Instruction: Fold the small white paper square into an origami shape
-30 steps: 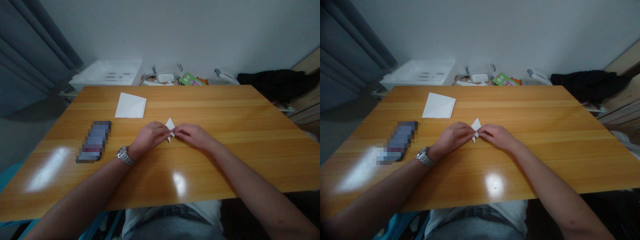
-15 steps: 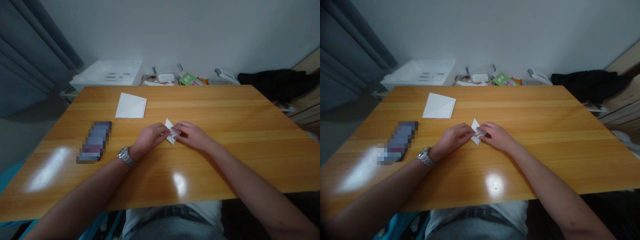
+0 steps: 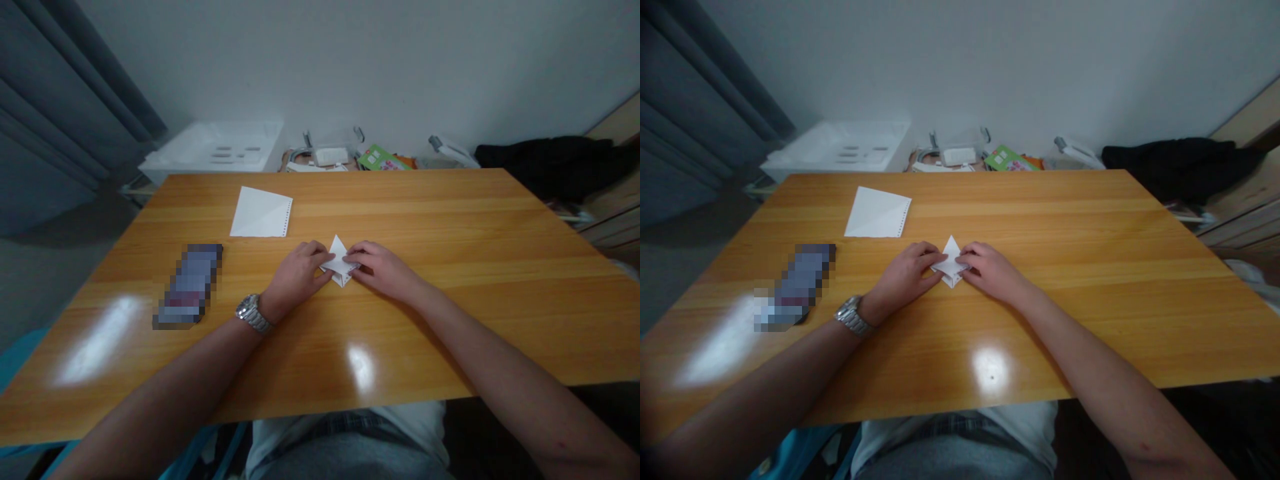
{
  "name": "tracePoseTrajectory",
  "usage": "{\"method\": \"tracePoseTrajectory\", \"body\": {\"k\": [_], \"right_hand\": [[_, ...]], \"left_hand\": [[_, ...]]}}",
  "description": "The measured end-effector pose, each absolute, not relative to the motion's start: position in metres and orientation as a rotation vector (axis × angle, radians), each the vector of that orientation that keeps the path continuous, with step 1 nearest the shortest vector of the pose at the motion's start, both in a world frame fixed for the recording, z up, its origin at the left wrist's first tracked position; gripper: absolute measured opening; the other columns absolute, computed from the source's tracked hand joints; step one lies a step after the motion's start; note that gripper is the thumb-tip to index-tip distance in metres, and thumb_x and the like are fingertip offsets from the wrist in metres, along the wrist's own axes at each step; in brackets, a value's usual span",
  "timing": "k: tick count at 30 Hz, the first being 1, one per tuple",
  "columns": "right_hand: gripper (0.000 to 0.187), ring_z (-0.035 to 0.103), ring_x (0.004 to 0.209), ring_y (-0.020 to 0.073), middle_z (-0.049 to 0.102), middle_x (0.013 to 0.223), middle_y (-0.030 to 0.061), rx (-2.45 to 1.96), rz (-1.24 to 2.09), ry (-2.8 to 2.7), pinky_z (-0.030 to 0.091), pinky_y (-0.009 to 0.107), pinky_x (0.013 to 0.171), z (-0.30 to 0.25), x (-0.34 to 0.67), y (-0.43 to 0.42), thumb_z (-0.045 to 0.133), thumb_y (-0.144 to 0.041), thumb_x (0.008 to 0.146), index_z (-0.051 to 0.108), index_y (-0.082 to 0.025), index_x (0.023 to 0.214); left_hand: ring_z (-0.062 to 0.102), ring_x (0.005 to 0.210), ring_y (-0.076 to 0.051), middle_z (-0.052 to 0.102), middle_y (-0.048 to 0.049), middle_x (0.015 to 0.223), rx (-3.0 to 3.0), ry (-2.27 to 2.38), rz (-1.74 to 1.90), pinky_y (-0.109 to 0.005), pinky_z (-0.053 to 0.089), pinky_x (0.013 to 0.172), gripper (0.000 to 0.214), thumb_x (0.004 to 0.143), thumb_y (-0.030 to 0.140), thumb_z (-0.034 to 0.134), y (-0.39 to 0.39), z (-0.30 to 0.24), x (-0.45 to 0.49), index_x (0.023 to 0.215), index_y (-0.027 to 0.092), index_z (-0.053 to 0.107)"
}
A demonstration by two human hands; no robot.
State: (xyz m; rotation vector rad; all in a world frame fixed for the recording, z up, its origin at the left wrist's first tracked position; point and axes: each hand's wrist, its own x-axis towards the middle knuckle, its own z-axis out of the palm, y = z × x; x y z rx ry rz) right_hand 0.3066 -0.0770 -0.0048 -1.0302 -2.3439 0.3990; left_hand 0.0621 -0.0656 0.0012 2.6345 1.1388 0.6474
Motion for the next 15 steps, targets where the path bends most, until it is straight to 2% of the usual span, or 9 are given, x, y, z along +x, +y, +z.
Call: {"method": "tracePoseTrajectory", "body": {"k": [9, 15], "right_hand": [[0.019, 0.063, 0.106, 0.0263, 0.067, 0.112, 0.0132, -1.064, 0.377, -2.333, 0.054, 0.044, 0.093, -0.0041, 0.3023, -0.0768, 0.063, -0.019, 0.095, 0.074, -0.017, 0.110], [0.014, 0.063, 0.101, 0.0255, 0.068, 0.108, 0.0123, -1.084, 0.359, -2.327, 0.053, 0.042, 0.091, -0.0040, 0.3008, -0.0770, 0.066, -0.020, 0.094, 0.073, -0.016, 0.105]], "left_hand": [[0.062, 0.100, -0.023, 0.067, -0.0076, 0.110, 2.619, 1.151, 0.658, -0.037, 0.052, 0.090, 0.019, 0.097, 0.026, 0.062, -0.0645, 0.0036, 0.0646, 0.110, 0.018, 0.074], [0.062, 0.098, -0.022, 0.067, -0.0077, 0.107, 2.622, 1.152, 0.653, -0.036, 0.051, 0.088, 0.023, 0.101, 0.029, 0.056, -0.0630, 0.0036, 0.0646, 0.106, 0.018, 0.075]]}}
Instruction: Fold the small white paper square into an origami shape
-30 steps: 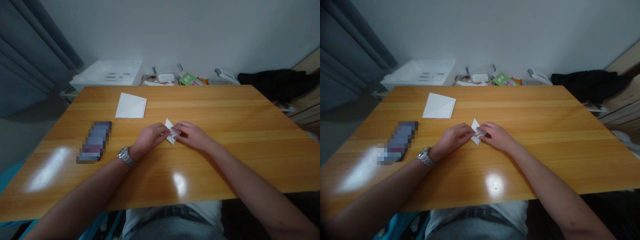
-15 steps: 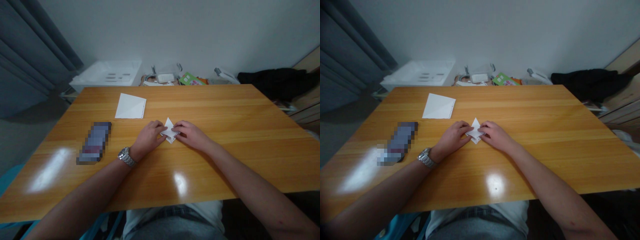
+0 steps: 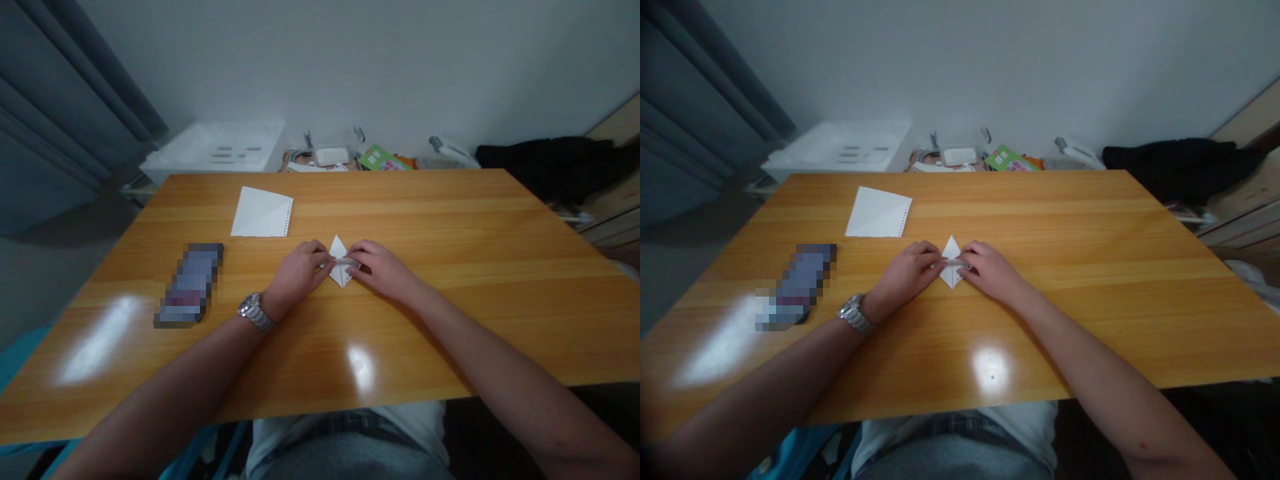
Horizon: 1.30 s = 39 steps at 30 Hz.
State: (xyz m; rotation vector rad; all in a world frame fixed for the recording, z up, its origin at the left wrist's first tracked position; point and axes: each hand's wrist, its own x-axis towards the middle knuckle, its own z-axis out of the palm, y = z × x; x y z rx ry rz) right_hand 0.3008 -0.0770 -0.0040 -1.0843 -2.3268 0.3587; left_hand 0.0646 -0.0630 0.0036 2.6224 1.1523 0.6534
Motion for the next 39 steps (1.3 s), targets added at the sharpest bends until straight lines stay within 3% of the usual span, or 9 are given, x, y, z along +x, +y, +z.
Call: {"method": "tracePoseTrajectory", "body": {"k": [9, 14, 28, 34, 39], "right_hand": [[0.011, 0.065, 0.092, 0.0227, 0.069, 0.101, 0.0105, -1.126, 0.327, -2.269, 0.053, 0.036, 0.082, -0.007, 0.297, -0.076, 0.063, -0.018, 0.096, 0.074, -0.017, 0.097], [0.014, 0.066, 0.092, 0.0229, 0.070, 0.101, 0.0108, -1.095, 0.268, -2.304, 0.054, 0.036, 0.082, -0.006, 0.297, -0.077, 0.062, -0.015, 0.096, 0.075, -0.017, 0.095], [0.014, 0.066, 0.092, 0.0232, 0.069, 0.100, 0.0106, -1.118, 0.374, -2.228, 0.054, 0.037, 0.083, -0.004, 0.296, -0.077, 0.061, -0.015, 0.095, 0.075, -0.018, 0.097], [0.031, 0.066, 0.103, 0.0233, 0.068, 0.111, 0.0112, -1.023, 0.479, -2.275, 0.054, 0.040, 0.093, -0.002, 0.305, -0.078, 0.061, -0.005, 0.086, 0.076, -0.018, 0.109], [0.038, 0.065, 0.110, 0.0210, 0.069, 0.119, 0.0084, -0.998, 0.644, -2.266, 0.052, 0.042, 0.101, -0.003, 0.314, -0.075, 0.053, -0.005, 0.091, 0.074, -0.023, 0.117]], "left_hand": [[0.061, 0.096, -0.021, 0.067, -0.0073, 0.105, 2.629, 1.127, 0.649, -0.034, 0.051, 0.086, 0.022, 0.101, 0.031, 0.057, -0.062, 0.004, 0.063, 0.102, 0.018, 0.075], [0.062, 0.099, -0.022, 0.067, -0.0068, 0.107, 2.604, 1.152, 0.620, -0.034, 0.051, 0.086, 0.017, 0.097, 0.029, 0.063, -0.064, 0.006, 0.064, 0.107, 0.019, 0.073], [0.063, 0.099, -0.022, 0.067, -0.0068, 0.106, 2.573, 1.160, 0.651, -0.035, 0.051, 0.088, 0.016, 0.098, 0.029, 0.062, -0.063, 0.004, 0.065, 0.105, 0.020, 0.073], [0.063, 0.100, -0.024, 0.067, -0.0089, 0.109, 2.580, 1.118, 0.671, -0.038, 0.051, 0.091, 0.034, 0.096, 0.048, 0.063, -0.068, 0.011, 0.064, 0.108, 0.018, 0.074], [0.063, 0.097, -0.022, 0.068, -0.0081, 0.106, 2.560, 1.153, 0.677, -0.037, 0.051, 0.087, 0.035, 0.103, 0.042, 0.050, -0.067, 0.011, 0.065, 0.101, 0.019, 0.076]]}}
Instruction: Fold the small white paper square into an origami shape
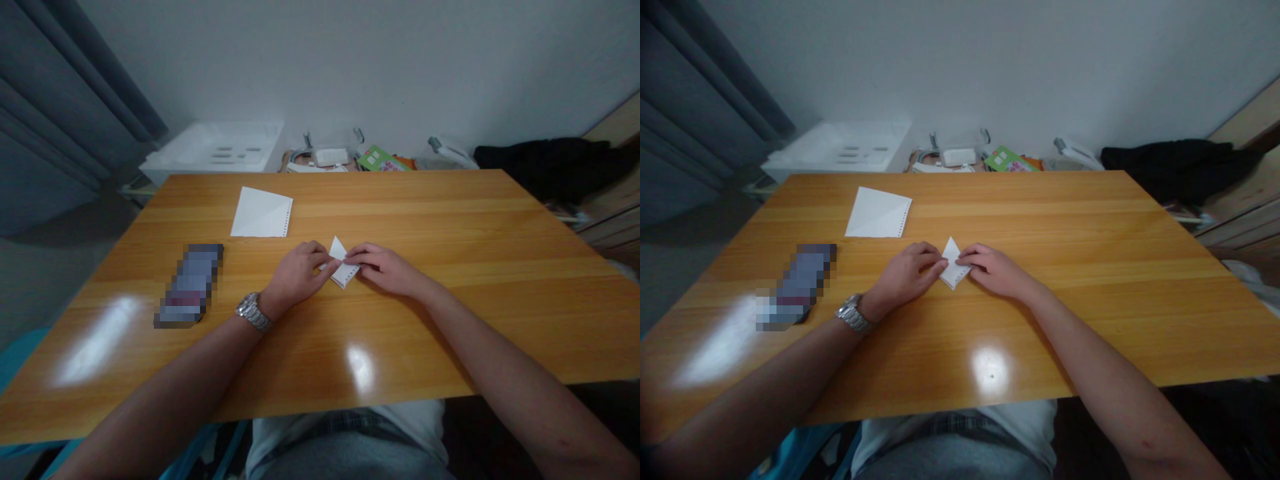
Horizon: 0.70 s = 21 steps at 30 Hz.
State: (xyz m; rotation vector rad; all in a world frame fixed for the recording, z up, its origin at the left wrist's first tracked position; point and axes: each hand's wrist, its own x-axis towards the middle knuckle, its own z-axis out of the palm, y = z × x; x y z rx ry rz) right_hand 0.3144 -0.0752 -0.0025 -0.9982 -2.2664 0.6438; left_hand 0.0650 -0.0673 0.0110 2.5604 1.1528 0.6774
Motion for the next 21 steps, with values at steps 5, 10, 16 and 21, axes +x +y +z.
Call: {"method": "tracePoseTrajectory", "body": {"k": [5, 10, 16, 21], "right_hand": [[0.021, 0.066, 0.105, 0.0219, 0.069, 0.111, 0.0097, -1.109, 0.603, -2.171, 0.053, 0.042, 0.097, -0.008, 0.306, -0.074, 0.060, -0.021, 0.098, 0.075, -0.021, 0.112], [0.023, 0.065, 0.103, 0.0225, 0.066, 0.111, 0.0100, -1.184, 0.554, -2.109, 0.055, 0.041, 0.093, -0.013, 0.298, -0.074, 0.064, -0.021, 0.095, 0.075, -0.021, 0.115], [0.023, 0.065, 0.099, 0.0211, 0.064, 0.111, 0.0098, -1.214, 0.595, -2.064, 0.055, 0.039, 0.089, -0.015, 0.297, -0.074, 0.066, -0.017, 0.092, 0.075, -0.019, 0.113], [0.018, 0.065, 0.093, 0.0188, 0.064, 0.103, 0.0071, -1.233, 0.677, -1.998, 0.056, 0.036, 0.084, -0.016, 0.295, -0.074, 0.067, -0.015, 0.090, 0.076, -0.021, 0.105]], "left_hand": [[0.063, 0.094, -0.021, 0.069, -0.0069, 0.102, 2.568, 1.126, 0.699, -0.036, 0.050, 0.087, 0.022, 0.101, 0.031, 0.056, -0.061, 0.003, 0.066, 0.096, 0.019, 0.074], [0.064, 0.094, -0.021, 0.069, -0.0060, 0.103, 2.549, 1.133, 0.704, -0.037, 0.050, 0.087, 0.013, 0.098, 0.027, 0.061, -0.059, 0.002, 0.065, 0.097, 0.020, 0.072], [0.063, 0.101, -0.022, 0.068, -0.0070, 0.109, 2.521, 1.169, 0.740, -0.039, 0.051, 0.093, 0.018, 0.096, 0.028, 0.065, -0.058, -0.003, 0.066, 0.110, 0.019, 0.071], [0.062, 0.105, -0.024, 0.065, -0.0084, 0.114, 2.543, 1.192, 0.753, -0.041, 0.051, 0.096, 0.023, 0.095, 0.029, 0.065, -0.057, -0.008, 0.066, 0.115, 0.020, 0.073]]}}
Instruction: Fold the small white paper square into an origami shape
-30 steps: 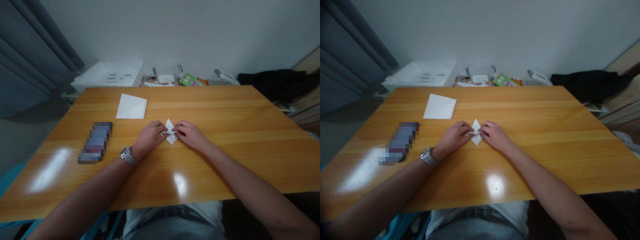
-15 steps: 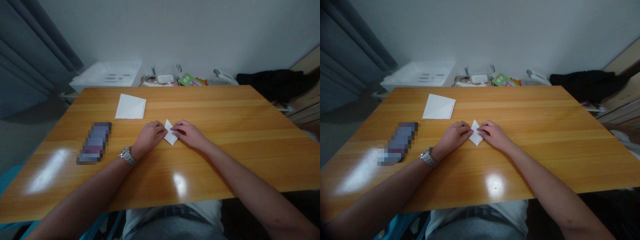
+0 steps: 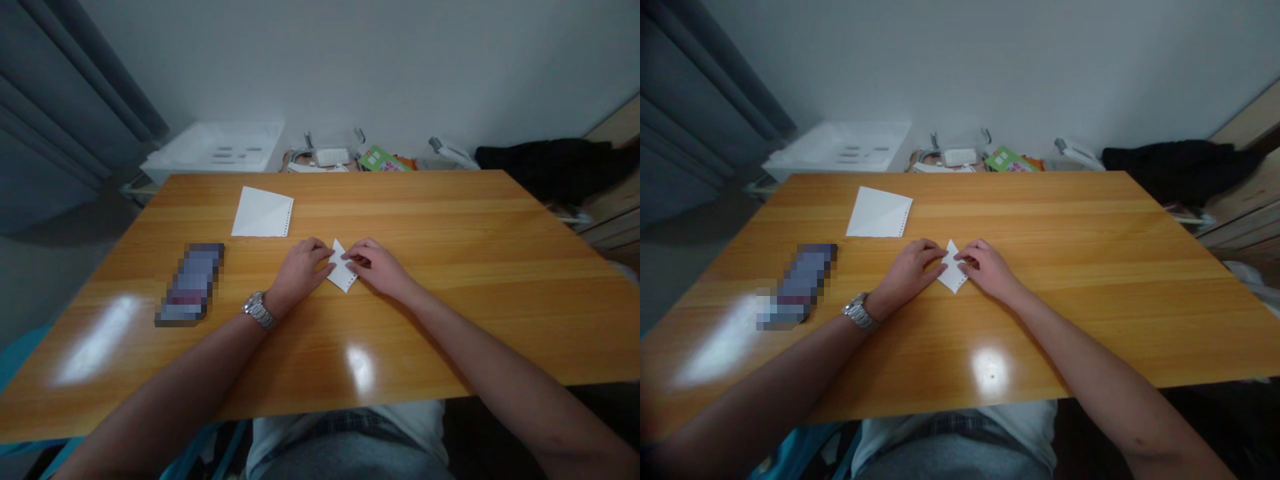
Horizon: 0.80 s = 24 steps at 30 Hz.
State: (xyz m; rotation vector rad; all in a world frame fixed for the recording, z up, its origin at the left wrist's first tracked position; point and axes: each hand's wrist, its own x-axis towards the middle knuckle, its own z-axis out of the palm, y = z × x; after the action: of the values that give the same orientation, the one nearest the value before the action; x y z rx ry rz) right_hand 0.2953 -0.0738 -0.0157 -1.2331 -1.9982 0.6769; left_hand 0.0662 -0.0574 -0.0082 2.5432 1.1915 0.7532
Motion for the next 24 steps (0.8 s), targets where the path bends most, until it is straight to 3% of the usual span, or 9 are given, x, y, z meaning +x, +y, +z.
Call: {"method": "tracePoseTrajectory", "body": {"k": [10, 24], "right_hand": [[0.024, 0.063, 0.101, 0.0221, 0.062, 0.111, 0.0098, -1.279, 0.691, -1.988, 0.055, 0.042, 0.092, -0.0165, 0.2932, -0.0751, 0.068, -0.014, 0.089, 0.074, -0.020, 0.111], [0.025, 0.058, 0.112, 0.0242, 0.058, 0.112, 0.0090, -1.310, 0.718, -1.978, 0.047, 0.047, 0.105, -0.0224, 0.2876, -0.0725, 0.068, -0.011, 0.085, 0.069, -0.021, 0.108]], "left_hand": [[0.061, 0.105, -0.023, 0.065, -0.0070, 0.113, 2.390, 1.190, 0.782, -0.041, 0.049, 0.100, 0.017, 0.092, 0.023, 0.068, -0.0575, -0.0073, 0.0684, 0.108, 0.020, 0.073], [0.058, 0.112, -0.027, 0.062, -0.0092, 0.116, 2.351, 1.312, 0.752, -0.046, 0.046, 0.103, 0.026, 0.088, 0.027, 0.073, -0.0636, -0.0069, 0.0737, 0.112, 0.019, 0.070]]}}
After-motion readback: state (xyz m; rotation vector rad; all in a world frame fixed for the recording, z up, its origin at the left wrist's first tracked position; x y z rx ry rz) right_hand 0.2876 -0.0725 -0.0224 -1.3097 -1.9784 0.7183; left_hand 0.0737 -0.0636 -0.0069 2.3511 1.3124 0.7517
